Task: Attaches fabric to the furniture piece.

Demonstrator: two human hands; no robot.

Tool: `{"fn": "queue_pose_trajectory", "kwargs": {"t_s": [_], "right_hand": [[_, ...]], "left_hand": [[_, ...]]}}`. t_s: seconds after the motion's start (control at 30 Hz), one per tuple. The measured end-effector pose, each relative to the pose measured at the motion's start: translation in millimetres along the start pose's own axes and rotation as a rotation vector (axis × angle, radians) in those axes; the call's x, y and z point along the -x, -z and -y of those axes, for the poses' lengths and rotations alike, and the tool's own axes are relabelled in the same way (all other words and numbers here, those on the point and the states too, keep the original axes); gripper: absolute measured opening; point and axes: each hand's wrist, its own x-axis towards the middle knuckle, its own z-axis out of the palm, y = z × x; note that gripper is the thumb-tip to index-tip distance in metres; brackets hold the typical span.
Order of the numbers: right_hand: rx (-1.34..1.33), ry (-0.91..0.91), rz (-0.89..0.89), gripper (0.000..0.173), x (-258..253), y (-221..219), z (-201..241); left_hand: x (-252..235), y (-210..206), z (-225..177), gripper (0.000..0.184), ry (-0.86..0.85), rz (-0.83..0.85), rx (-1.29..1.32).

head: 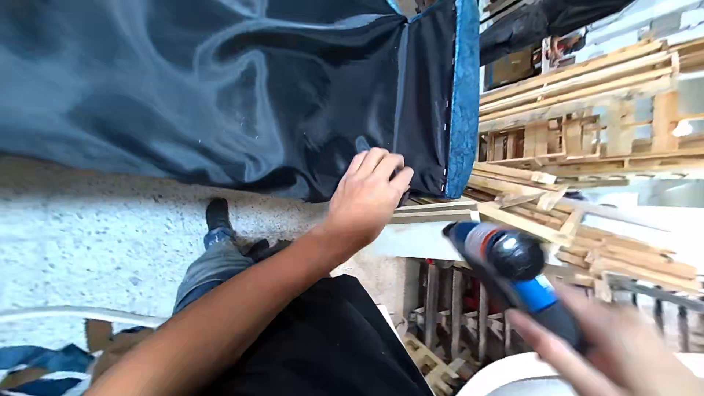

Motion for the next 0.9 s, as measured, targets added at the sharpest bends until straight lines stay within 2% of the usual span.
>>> {"fn": "queue_pose_trajectory", "kwargs": {"t_s": [0.07,0.13,0.23,0.37,0.57,0.63,0.73,0.9], "right_hand": [[-0.209,-0.072,-0.012,0.047,10,-64,-23],[-0.405,-0.198,0.030,0.044,14,-132,-43],[-0.551,-0.353,0.148,0.043,20,-230,-64],[-0.594,-0.409,0.259,0.048,34,-336,-76],[-0.716,-0.437,0.359,0.050,39,-443,-68],[-0.794,-0.455,0.355,0.047,37,-472,-61],[-0.905,-0.496,0.321,0.046,34,-510,-49],[-0.925,-0.482,0.384,0.051,19,-553,-44]], "left_hand": [[-26,-1,6,0.038,-0.032,0.215,-0.086],[-41,-17,14,0.044,-0.090,0.356,-0.113],[-52,-27,23,0.030,-0.148,0.403,-0.139],[-68,-14,23,0.019,-0.115,0.427,-0.162],[-91,28,14,0.020,0.024,0.327,-0.291],[-98,36,20,0.029,-0.060,0.321,-0.353],[-101,57,25,0.024,-0.259,0.285,-0.327],[-82,79,17,0.018,-0.330,0.401,-0.290]]}}
